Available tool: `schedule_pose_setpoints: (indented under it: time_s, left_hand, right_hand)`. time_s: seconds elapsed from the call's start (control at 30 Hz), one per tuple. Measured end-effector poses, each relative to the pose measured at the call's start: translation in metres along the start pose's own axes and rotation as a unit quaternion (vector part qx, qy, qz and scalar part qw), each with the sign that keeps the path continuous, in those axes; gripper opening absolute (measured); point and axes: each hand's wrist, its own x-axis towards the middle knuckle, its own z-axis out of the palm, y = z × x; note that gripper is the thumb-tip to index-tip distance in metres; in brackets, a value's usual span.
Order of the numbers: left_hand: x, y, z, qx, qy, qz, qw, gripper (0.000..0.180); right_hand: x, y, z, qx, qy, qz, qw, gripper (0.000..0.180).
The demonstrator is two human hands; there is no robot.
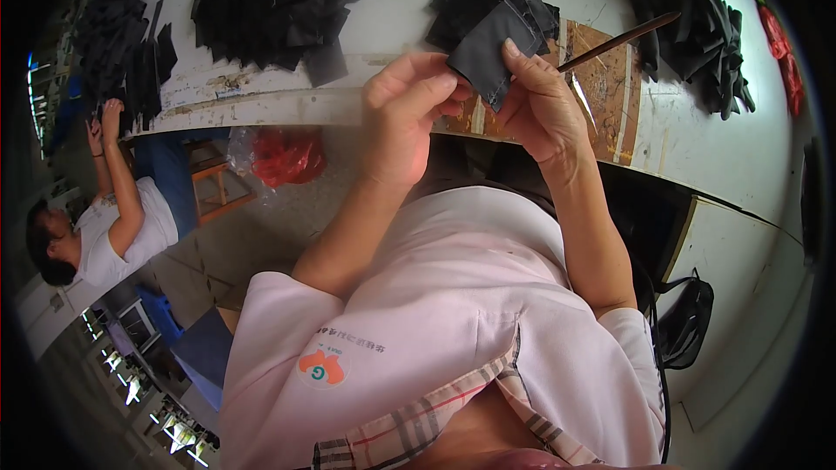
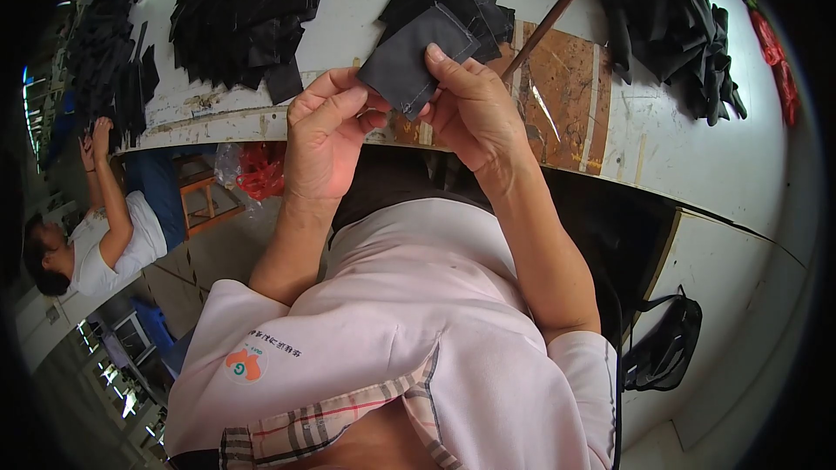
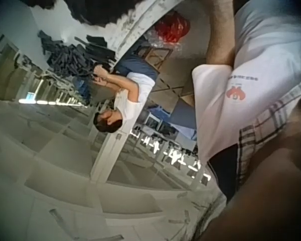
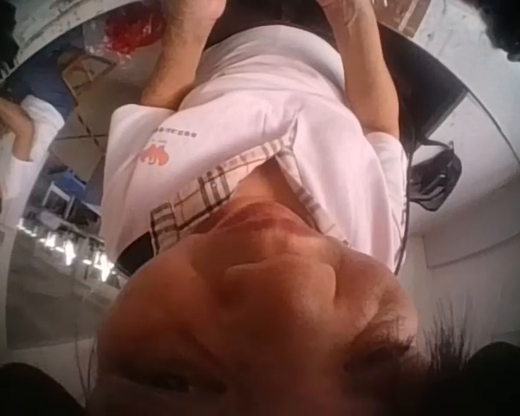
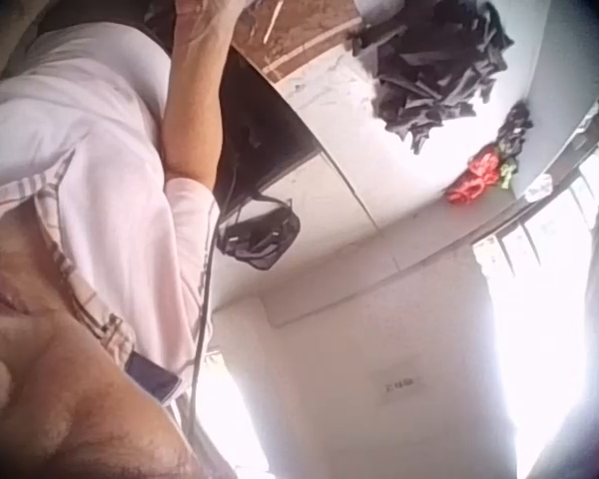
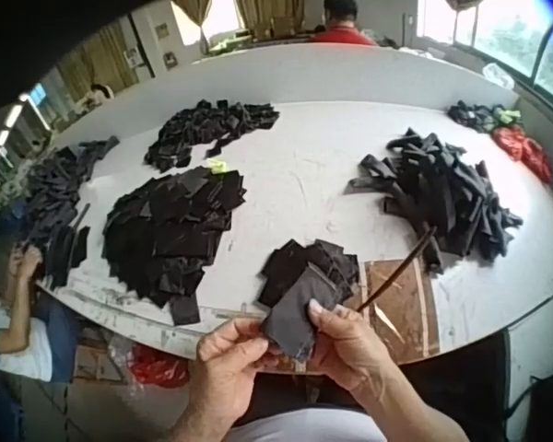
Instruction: The worker is assembling and gluing black rubber or foam components together at a workshop table.
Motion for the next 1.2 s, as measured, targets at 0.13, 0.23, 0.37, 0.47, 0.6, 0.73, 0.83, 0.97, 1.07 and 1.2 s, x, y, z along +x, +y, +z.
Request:
schedule_pose_setpoints:
  time_s: [0.13, 0.23, 0.37, 0.47, 0.6, 0.73, 0.83, 0.97, 1.07, 1.2]
  left_hand:
    - [0.000, -0.003, 0.001, 0.017, 0.004, 0.009, 1.000, 0.015]
    - [0.000, -0.004, 0.002, 0.046, 0.007, 0.037, 0.998, 0.014]
    - [0.003, -0.006, -0.001, 0.068, -0.002, 0.042, 0.997, 0.013]
    - [0.002, -0.009, 0.000, 0.068, -0.003, 0.052, 0.996, 0.011]
    - [0.000, -0.011, 0.010, 0.105, 0.000, 0.072, 0.992, 0.009]
    - [0.007, -0.005, 0.000, 0.326, 0.060, 0.178, 0.926, 0.007]
    - [0.003, -0.004, 0.012, 0.352, 0.023, 0.218, 0.910, 0.005]
    - [0.005, -0.016, 0.014, 0.463, 0.071, 0.348, 0.812, 0.010]
    - [0.008, -0.017, 0.012, 0.484, 0.115, 0.403, 0.769, 0.013]
    - [0.013, 0.002, 0.005, 0.099, 0.045, 0.070, 0.992, 0.018]
  right_hand:
    - [0.000, 0.000, -0.004, -0.052, -0.005, -0.041, 0.998, 0.015]
    - [0.001, 0.002, -0.006, -0.072, 0.006, -0.064, 0.995, 0.016]
    - [0.000, 0.003, -0.004, -0.065, 0.010, -0.069, 0.995, 0.016]
    - [0.001, 0.006, -0.007, -0.111, 0.014, -0.085, 0.990, 0.018]
    - [0.000, 0.011, -0.017, -0.287, 0.011, -0.095, 0.953, 0.019]
    - [-0.020, 0.001, 0.006, -0.764, 0.081, -0.277, 0.577, 0.024]
    - [-0.028, -0.001, 0.016, -0.560, -0.040, -0.364, 0.743, 0.018]
    - [-0.017, 0.001, 0.009, -0.638, -0.023, -0.454, 0.622, 0.022]
    - [-0.012, 0.010, 0.009, -0.693, 0.008, -0.464, 0.552, 0.017]
    - [-0.004, 0.007, -0.005, -0.513, 0.021, -0.326, 0.794, 0.008]
